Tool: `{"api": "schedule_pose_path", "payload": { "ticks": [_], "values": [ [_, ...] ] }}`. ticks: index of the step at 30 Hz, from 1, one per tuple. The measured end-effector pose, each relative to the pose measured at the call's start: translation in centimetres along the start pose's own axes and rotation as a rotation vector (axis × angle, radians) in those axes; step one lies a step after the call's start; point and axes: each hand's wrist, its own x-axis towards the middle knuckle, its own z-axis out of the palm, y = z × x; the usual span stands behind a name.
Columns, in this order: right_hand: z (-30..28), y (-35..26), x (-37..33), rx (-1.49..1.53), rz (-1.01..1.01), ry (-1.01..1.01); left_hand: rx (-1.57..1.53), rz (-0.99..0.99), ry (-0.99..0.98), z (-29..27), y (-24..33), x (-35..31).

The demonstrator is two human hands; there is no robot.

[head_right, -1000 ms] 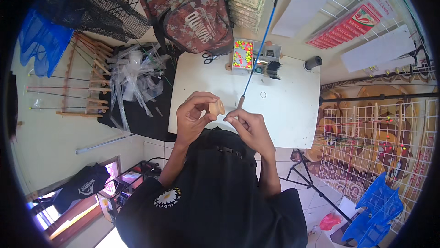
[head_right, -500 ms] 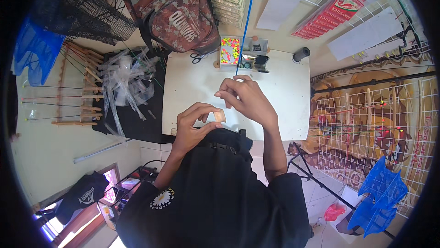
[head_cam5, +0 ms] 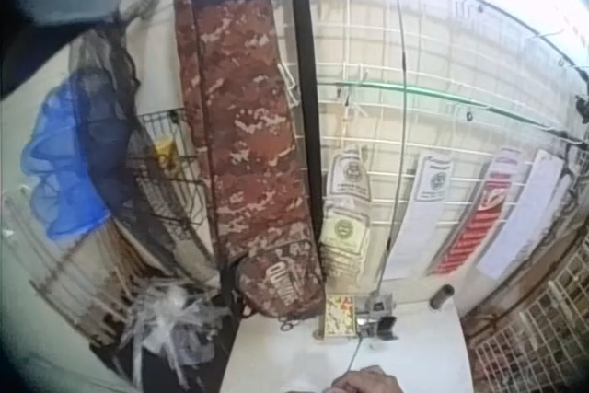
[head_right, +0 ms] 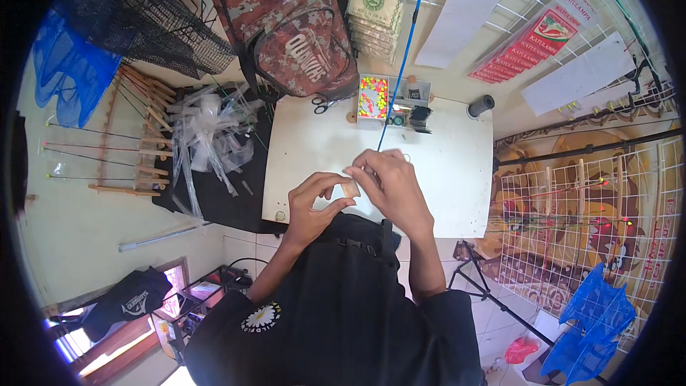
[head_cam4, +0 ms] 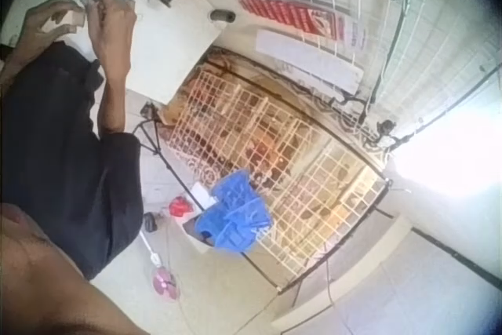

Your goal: Threading fishing line through the guides of a rod and attaching a float.

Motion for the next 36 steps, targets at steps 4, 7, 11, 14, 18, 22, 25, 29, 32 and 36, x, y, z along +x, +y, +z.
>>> {"api": "schedule_pose_path", "payload": {
  "ticks": [4, 7, 11, 14, 18, 22, 25, 29, 32, 36],
  "values": [
    [1.0, -0.4, -1.5, 0.171, 0.101, 0.015, -0.019, -0.01, 0.023, 0.1, -0.8, 0.2],
    [1.1, -1.4, -2.0, 0.201, 0.147, 0.046, -0.031, 0.002, 0.049, 0.3, -1.3, 0.4],
    [1.0, -1.8, -2.6, 0.194, 0.193, 0.067, 0.014, -0.005, 0.056, 0.1, -1.3, 0.8],
    [1.1, -1.8, -2.9, 0.166, 0.209, 0.043, 0.005, 0.047, 0.082, 0.2, -1.2, 1.1],
    [1.6, -1.5, -3.5, 0.273, 0.202, 0.08, -0.016, 0.039, 0.06, 0.0, -1.5, 1.2],
    [2.1, -0.1, -4.8, 0.603, 0.333, 0.034, -0.198, -0.002, -0.005, 0.2, -3.3, 1.1],
    [2.3, 0.5, -5.6, 0.668, 0.347, 0.045, -0.381, -0.095, -0.064, 0.5, -3.7, 1.2],
    [2.8, 0.6, -6.3, 0.658, 0.315, 0.056, -0.553, -0.175, -0.085, 0.8, -4.0, 1.3],
    [2.8, 0.3, -6.5, 0.583, 0.298, 0.047, -0.695, -0.204, -0.078, 1.2, -3.8, 1.4],
    [2.8, 1.7, -6.6, 0.474, 0.333, -0.024, -0.744, -0.242, -0.132, 1.1, -2.6, 1.6]
  ]
}}
